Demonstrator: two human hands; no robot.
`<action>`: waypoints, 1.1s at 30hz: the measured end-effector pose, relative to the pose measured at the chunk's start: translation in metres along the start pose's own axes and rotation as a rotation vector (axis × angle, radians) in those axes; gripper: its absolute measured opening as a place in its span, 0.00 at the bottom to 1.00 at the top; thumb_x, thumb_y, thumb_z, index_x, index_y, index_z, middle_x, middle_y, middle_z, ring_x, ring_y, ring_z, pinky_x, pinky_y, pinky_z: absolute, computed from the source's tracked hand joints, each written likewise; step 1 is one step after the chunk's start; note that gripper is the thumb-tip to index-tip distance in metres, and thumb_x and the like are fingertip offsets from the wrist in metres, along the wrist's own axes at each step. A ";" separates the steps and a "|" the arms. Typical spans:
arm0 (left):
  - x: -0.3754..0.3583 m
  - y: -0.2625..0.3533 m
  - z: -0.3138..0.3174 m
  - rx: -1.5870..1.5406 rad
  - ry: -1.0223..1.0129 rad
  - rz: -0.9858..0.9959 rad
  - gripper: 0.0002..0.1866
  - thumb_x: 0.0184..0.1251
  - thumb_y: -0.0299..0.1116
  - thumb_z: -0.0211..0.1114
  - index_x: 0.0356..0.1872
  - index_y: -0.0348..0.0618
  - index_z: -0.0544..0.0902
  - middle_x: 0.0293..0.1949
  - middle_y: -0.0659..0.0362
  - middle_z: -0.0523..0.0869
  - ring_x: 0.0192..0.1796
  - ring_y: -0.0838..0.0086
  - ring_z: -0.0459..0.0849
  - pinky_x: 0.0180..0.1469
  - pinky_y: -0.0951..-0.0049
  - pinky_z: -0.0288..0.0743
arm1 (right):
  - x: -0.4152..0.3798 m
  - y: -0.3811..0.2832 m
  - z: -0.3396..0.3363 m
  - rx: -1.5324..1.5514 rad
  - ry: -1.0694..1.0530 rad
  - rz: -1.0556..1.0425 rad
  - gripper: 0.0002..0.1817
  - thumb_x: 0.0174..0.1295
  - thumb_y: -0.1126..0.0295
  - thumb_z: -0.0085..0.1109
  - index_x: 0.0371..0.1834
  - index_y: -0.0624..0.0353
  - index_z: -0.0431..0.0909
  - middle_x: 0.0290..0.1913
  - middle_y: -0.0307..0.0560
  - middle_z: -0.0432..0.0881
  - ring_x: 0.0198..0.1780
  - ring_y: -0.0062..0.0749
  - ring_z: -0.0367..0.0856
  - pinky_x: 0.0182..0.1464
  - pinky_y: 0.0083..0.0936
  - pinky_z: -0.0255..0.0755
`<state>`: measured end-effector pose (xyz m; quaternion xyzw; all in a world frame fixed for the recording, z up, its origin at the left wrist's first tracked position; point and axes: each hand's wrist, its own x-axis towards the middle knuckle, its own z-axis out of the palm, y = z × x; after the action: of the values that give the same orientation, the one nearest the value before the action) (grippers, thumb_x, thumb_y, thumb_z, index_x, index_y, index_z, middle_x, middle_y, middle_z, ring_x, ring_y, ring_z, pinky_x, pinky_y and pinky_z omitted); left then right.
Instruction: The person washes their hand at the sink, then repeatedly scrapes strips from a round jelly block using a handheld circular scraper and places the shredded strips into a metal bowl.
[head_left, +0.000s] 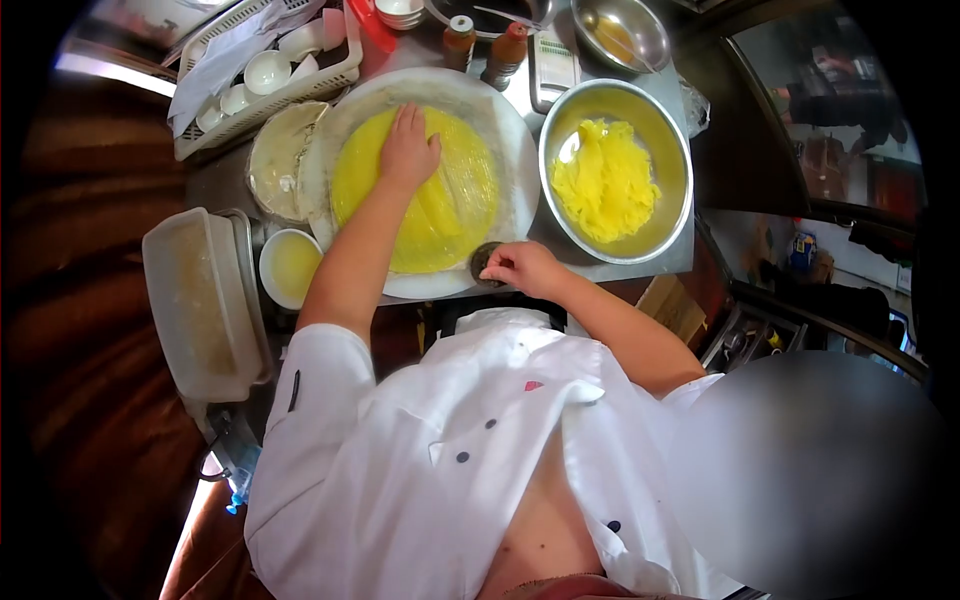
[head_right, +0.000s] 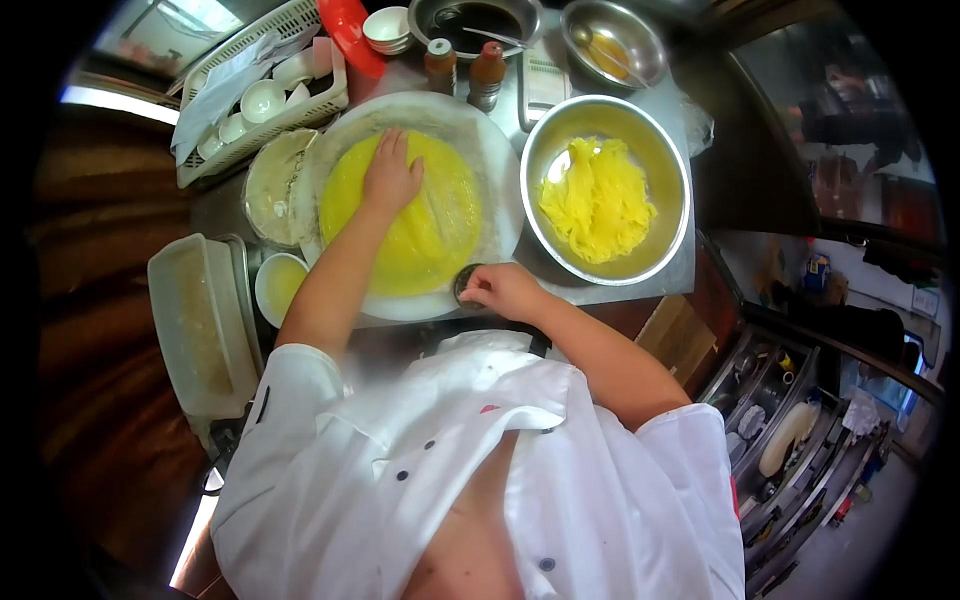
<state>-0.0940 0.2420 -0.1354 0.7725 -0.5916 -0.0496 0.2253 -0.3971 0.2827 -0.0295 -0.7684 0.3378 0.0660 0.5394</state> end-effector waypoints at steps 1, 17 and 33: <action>-0.001 -0.001 0.002 0.000 0.006 0.010 0.32 0.70 0.42 0.65 0.69 0.29 0.74 0.76 0.43 0.70 0.79 0.52 0.65 0.81 0.59 0.59 | -0.008 0.005 -0.003 0.026 0.014 0.005 0.16 0.65 0.55 0.73 0.34 0.58 0.85 0.31 0.48 0.87 0.32 0.41 0.83 0.39 0.34 0.76; -0.063 0.030 -0.003 -0.148 0.197 -0.072 0.10 0.64 0.29 0.66 0.45 0.40 0.86 0.46 0.47 0.88 0.51 0.47 0.84 0.56 0.53 0.79 | -0.119 0.067 -0.022 0.453 0.171 0.136 0.12 0.67 0.64 0.73 0.37 0.64 0.86 0.28 0.36 0.83 0.30 0.17 0.73 0.35 0.20 0.72; 0.000 0.256 -0.142 -0.840 -0.165 -0.317 0.10 0.66 0.35 0.69 0.43 0.41 0.85 0.34 0.61 0.86 0.36 0.75 0.84 0.35 0.72 0.77 | -0.258 0.163 -0.099 0.589 0.477 0.076 0.05 0.70 0.72 0.67 0.41 0.63 0.86 0.36 0.37 0.88 0.38 0.18 0.82 0.44 0.19 0.77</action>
<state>-0.2732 0.2318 0.0952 0.6886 -0.4107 -0.3803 0.4609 -0.7163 0.2805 0.0035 -0.5612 0.4864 -0.1947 0.6407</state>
